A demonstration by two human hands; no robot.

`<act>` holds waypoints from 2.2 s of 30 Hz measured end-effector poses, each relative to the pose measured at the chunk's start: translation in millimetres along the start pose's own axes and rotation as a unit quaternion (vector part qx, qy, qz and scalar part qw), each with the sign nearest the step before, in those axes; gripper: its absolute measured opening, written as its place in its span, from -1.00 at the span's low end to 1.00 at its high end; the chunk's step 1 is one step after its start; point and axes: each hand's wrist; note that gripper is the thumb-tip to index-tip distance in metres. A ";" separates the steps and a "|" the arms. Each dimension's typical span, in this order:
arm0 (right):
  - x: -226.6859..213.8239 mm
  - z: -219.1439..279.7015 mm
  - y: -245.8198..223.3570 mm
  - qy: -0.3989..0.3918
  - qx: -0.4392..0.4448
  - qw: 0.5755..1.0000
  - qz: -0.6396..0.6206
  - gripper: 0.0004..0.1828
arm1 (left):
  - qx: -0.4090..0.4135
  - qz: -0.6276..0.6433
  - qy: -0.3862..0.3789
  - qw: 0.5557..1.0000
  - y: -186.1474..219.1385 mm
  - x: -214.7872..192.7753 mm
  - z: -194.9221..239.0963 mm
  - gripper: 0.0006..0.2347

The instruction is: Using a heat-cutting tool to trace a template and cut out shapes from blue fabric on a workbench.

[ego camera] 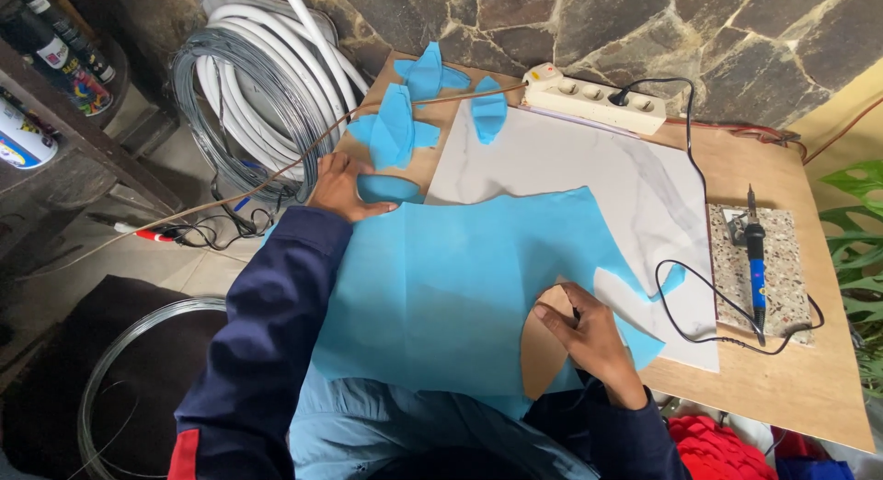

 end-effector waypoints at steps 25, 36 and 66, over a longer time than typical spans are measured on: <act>-60.5 24.3 64.8 0.124 0.029 0.966 -0.224 -0.89 | 0.310 -0.008 -0.093 0.946 226.3 21.5 86.8 -0.48; -84.9 36.7 108.7 0.191 0.013 0.962 -0.195 -0.60 | 0.308 -0.025 -0.061 0.949 223.8 46.9 73.5 -0.49; -77.4 1.2 54.8 0.172 -0.054 0.957 -0.227 -0.84 | 0.242 -0.049 -0.116 0.962 229.5 68.2 43.8 -0.53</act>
Point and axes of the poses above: each hand's wrist, its own z-axis away from the middle knuckle, its own x-axis out of the palm, y = z × x, and after that the axes turned 5 degrees about x, right-handed
